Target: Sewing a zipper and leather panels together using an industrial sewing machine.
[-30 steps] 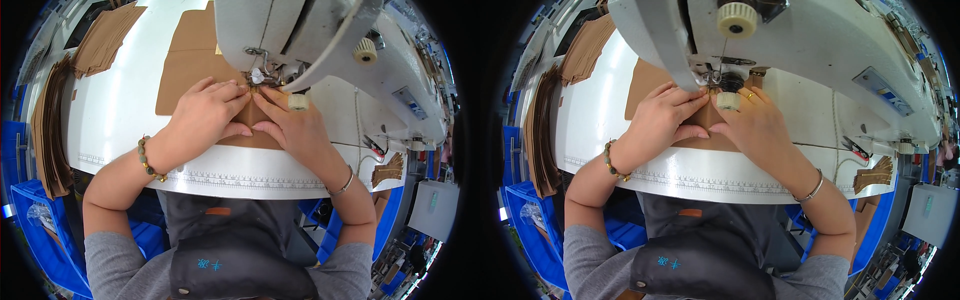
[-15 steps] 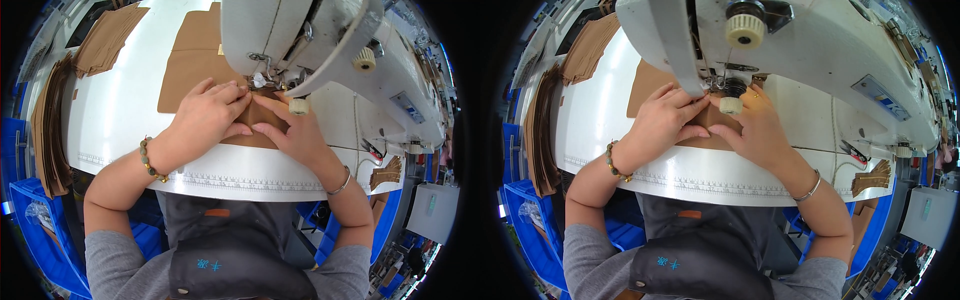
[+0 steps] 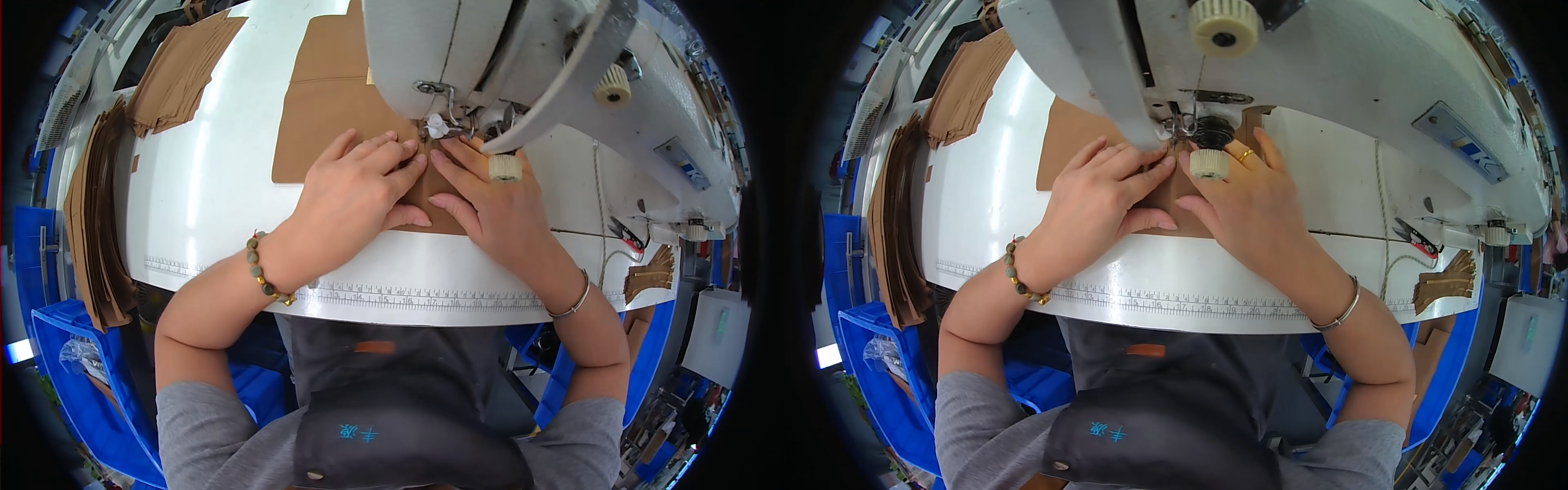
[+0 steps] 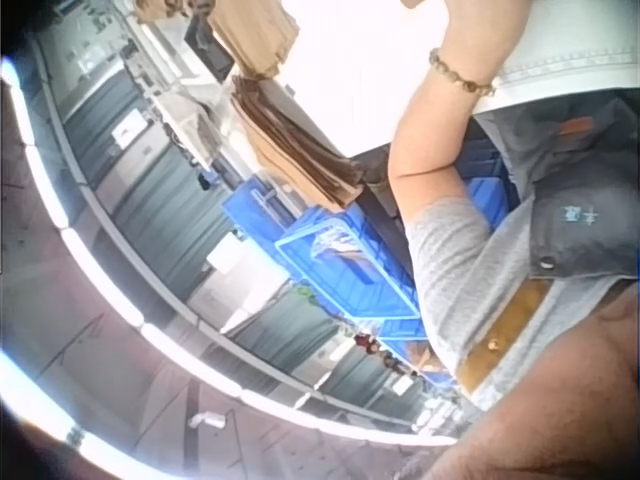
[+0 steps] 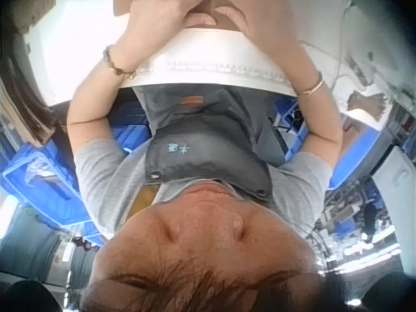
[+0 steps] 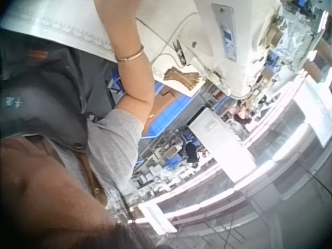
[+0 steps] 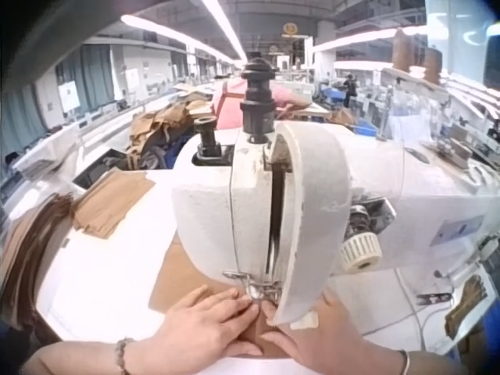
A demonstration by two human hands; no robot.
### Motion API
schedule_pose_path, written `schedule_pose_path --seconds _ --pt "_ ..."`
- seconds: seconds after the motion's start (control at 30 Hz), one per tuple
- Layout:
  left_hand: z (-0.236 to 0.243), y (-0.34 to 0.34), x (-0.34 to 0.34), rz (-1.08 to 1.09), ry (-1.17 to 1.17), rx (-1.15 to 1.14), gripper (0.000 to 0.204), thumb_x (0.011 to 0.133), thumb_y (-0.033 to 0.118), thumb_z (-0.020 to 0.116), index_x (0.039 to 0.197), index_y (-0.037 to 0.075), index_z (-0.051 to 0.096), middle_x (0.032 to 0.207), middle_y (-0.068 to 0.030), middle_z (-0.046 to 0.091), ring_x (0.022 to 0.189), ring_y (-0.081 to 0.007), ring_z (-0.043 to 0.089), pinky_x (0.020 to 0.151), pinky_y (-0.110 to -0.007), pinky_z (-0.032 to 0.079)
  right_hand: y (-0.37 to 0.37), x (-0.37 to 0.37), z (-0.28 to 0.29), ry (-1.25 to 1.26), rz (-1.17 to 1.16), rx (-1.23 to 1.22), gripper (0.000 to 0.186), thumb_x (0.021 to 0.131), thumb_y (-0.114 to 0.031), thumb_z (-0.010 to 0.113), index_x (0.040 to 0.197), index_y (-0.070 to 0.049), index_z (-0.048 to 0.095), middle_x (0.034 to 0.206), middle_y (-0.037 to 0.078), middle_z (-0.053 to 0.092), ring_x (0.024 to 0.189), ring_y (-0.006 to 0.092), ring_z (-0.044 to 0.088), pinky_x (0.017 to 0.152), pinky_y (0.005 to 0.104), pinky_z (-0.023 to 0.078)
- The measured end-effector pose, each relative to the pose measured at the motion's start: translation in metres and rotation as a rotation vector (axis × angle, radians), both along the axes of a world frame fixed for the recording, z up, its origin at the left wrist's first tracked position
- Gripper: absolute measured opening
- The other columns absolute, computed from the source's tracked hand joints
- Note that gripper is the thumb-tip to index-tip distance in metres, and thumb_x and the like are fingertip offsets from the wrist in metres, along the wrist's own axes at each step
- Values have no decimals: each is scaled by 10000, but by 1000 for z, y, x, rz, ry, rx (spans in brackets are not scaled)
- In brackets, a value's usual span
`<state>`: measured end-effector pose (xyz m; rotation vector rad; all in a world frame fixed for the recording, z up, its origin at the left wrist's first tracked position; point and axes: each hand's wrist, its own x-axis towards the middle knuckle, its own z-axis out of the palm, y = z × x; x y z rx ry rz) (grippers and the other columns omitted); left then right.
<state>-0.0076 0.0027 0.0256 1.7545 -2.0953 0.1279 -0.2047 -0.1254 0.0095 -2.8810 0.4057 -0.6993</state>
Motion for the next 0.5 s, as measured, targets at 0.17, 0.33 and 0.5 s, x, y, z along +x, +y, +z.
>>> schedule_pose_path --seconds 0.17,0.33,0.5 --pt "-1 -4 2 16 -18 -4 677 776 495 765 1301 68 727 1322 -66 697 1112 -264 666 1081 -486 484 -3 1 2 5 -11 18 441 880 -347 770 1227 -82 711 1176 101 717 1179 315 638 1149 540 406" --pt "-2 -6 1 27 -31 0 693 783 515 751 1318 75 720 1316 -57 698 1130 -262 661 1087 -484 481 -5 2 0 2 -14 -4 389 875 -350 774 1157 -84 735 1159 121 719 1202 319 634 1150 539 405" --pt "-2 -7 2 30 -45 9 693 790 520 746 1325 81 718 1312 -59 698 1160 -266 658 1095 -483 476 -7 3 -2 -10 -19 -19 380 874 -361 773 1131 -82 749 1153 122 721 1193 314 638 1150 539 402"
